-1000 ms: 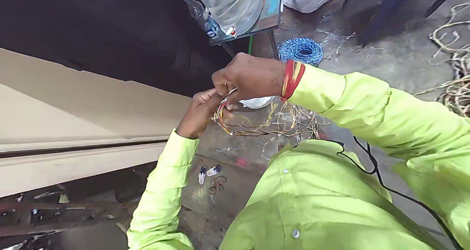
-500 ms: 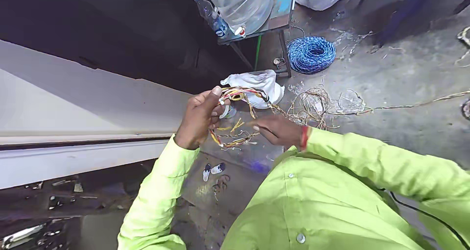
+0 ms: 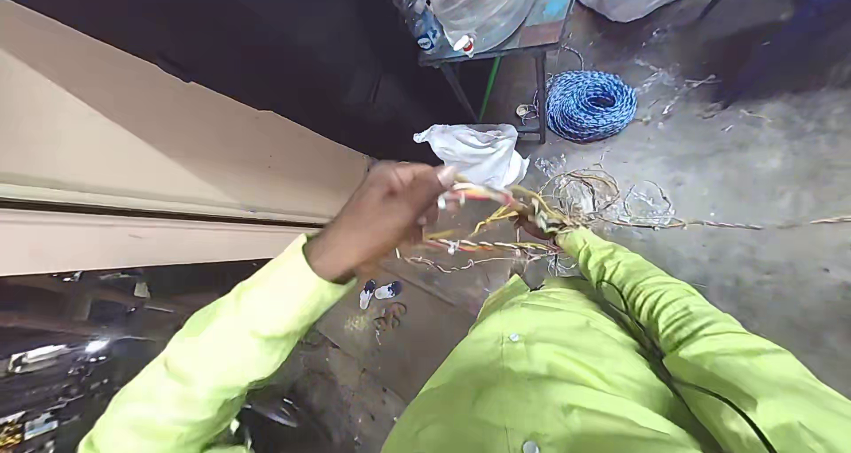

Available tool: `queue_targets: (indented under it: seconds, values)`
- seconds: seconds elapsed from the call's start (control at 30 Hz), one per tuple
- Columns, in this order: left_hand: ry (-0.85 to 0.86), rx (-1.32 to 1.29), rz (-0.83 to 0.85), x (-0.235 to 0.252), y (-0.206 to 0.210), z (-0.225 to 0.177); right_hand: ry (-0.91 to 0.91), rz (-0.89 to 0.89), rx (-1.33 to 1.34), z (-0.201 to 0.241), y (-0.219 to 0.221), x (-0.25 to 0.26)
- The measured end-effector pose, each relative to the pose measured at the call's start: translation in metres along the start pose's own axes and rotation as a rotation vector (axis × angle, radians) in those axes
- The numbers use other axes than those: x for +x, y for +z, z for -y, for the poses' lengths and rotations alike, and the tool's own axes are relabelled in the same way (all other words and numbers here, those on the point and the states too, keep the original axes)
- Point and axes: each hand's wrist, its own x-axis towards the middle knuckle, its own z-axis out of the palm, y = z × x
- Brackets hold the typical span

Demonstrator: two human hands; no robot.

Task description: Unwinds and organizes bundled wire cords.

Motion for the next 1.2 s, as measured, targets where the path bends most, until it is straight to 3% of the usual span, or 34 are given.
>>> queue_targets:
  seconds: [0.03, 0.1, 0.27, 0.37, 0.43, 0.53, 0.6, 0.8, 0.97, 1.07, 1.2]
  values:
    - [-0.01, -0.035, -0.008, 0.008, -0.002, -0.003, 0.108, 0.189, 0.083, 0.028, -0.008, 0.009]
    - [-0.023, -0.08, -0.052, 0.018, -0.01, -0.01, 0.254, 0.339, 0.198, 0.07, -0.021, 0.03]
    - [0.02, -0.085, -0.133, 0.03, -0.025, -0.028, 0.089, 0.22, 0.353, 0.15, -0.031, 0.036]
    - [0.043, -0.087, -0.142, 0.029, -0.03, -0.03, -0.005, 0.283, 0.269, 0.206, -0.074, 0.017]
    - [0.022, -0.087, -0.173, 0.023, -0.038, -0.031, -0.071, 0.14, 0.24, 0.217, -0.096, -0.009]
    - [0.073, -0.074, -0.177, 0.011, -0.056, -0.034, -0.002, -0.353, 0.21, 0.182, -0.103, -0.022]
    - [0.102, -0.057, -0.159, 0.003, -0.069, -0.038, 0.169, -0.42, 0.167, 0.145, -0.102, -0.006]
    - [0.006, -0.027, -0.324, -0.029, -0.087, -0.07, 0.293, 0.187, -0.077, 0.054, -0.051, 0.064]
    - [0.115, 0.03, -0.289, -0.054, -0.161, -0.054, 0.417, 0.491, -0.304, 0.019, -0.039, 0.071]
    - [0.001, 0.097, -0.28, -0.064, -0.178, -0.059, 0.381, 0.532, -0.314, 0.006, -0.045, 0.059]
    - [-0.064, 0.216, -0.414, -0.06, -0.161, -0.067, 0.444, 0.402, -0.232, -0.003, -0.061, 0.024]
